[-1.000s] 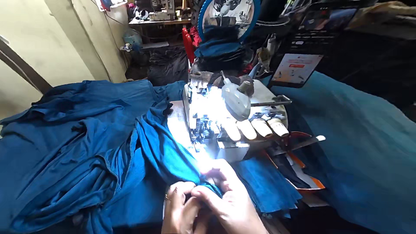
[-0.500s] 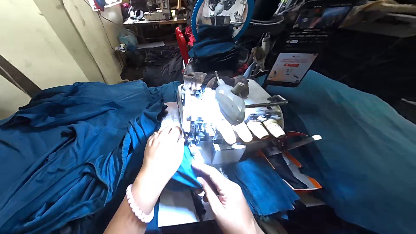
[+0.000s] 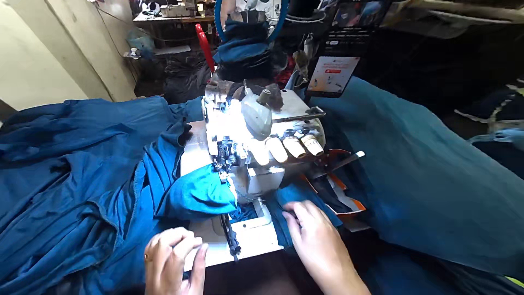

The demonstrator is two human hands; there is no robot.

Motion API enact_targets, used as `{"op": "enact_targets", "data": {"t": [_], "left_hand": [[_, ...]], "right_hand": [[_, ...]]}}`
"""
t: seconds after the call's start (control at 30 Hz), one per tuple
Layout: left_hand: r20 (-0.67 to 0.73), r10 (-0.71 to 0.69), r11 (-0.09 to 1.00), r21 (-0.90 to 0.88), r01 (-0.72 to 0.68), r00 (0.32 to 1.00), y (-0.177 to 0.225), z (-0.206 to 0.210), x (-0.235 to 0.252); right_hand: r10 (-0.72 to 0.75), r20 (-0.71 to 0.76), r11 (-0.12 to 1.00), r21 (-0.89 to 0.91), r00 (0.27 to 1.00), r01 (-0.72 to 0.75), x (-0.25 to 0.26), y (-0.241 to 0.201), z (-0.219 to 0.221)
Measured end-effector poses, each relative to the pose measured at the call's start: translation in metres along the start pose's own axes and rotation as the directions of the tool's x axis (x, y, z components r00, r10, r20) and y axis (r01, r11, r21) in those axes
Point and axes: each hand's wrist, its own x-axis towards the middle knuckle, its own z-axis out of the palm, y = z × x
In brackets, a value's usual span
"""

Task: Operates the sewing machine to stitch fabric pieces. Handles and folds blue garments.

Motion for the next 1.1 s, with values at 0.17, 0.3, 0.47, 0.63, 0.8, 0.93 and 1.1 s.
{"op": "enact_targets", "data": {"t": [0.17,0.3,0.47,0.63,0.8,0.93,1.1], "left_hand": [[0.090,-0.220,0.946,-0.224,0.235,0.971,0.020,-0.016,-0.040],[0.247,-0.275,0.855,-0.380,0.354,0.929,0.034,-0.027,-0.043],[0.357,-0.273,0.620,-0.644,0.447,0.893,0.065,-0.032,-0.024],[0.349,-0.231,0.480,-0.771,0.418,0.908,0.090,-0.019,-0.013],[0.417,-0.249,0.513,-0.708,0.485,0.874,0.082,-0.014,-0.016],[0.443,-0.340,0.511,-0.654,0.558,0.830,0.070,-0.012,-0.033],[0.511,-0.325,0.523,-0.604,0.601,0.796,0.061,-0.020,-0.041]], "right_hand": [[0.028,0.044,0.979,0.200,0.999,-0.036,0.006,0.013,-0.008],[0.113,0.074,0.946,0.297,0.991,-0.130,0.012,0.015,-0.025],[-0.046,0.037,0.885,0.464,0.998,0.024,-0.002,-0.022,-0.073],[-0.245,0.255,0.518,0.850,0.935,-0.096,-0.021,-0.069,-0.093],[0.012,0.046,0.666,0.745,0.999,-0.042,0.017,-0.033,-0.091],[-0.155,-0.221,0.955,0.217,0.963,0.204,0.047,-0.012,-0.093],[-0.072,0.229,0.990,0.133,0.971,0.042,0.045,0.000,-0.049]]}}
